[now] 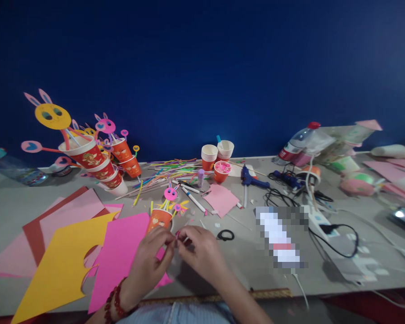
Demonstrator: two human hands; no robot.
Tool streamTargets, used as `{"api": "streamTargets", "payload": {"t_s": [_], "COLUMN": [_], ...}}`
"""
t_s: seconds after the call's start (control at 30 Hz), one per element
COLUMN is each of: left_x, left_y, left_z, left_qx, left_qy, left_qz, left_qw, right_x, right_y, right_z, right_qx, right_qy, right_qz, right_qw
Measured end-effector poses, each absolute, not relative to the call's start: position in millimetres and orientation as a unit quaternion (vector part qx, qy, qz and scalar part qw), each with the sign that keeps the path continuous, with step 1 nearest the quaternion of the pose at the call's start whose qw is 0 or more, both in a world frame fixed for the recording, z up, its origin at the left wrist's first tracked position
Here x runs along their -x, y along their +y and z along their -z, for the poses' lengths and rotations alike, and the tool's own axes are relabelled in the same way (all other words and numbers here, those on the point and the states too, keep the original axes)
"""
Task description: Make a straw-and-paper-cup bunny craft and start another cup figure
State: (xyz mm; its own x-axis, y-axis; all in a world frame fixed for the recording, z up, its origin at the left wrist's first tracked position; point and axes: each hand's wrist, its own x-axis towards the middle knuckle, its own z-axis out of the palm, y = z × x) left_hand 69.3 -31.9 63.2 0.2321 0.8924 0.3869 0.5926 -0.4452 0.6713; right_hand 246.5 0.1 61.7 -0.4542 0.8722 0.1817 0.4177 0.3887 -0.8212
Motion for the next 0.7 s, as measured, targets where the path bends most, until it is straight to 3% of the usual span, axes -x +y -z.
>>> {"api": "streamTargets", "payload": {"t_s": [0.37, 0.6, 0.7], "left_x": [-67.1, -66.6, -65.8], "left_y": [-30.4, -29.7, -29.7], "left_z": [-59.7, -55.7, -53.8], "left_qx": [-0.769, -0.775, -0.775], "left_qy": [0.493, 0.496, 0.498], "left_qz": [-0.371, -0.364, -0.362], "left_qw": [0.166, 0.145, 0.141], "right_x": [-243.7, -238.9, -238.5], "right_y": [-2.1, -3.7, -3.5], "right_z": [-61.4, -53.8, -54.0], "right_qx": [0.432, 0.452, 0.448], "right_qy": [-0.806, -0.831, -0.834], "right_qz": [-0.267, -0.121, -0.124], "right_qw": [0.306, 0.300, 0.298]}}
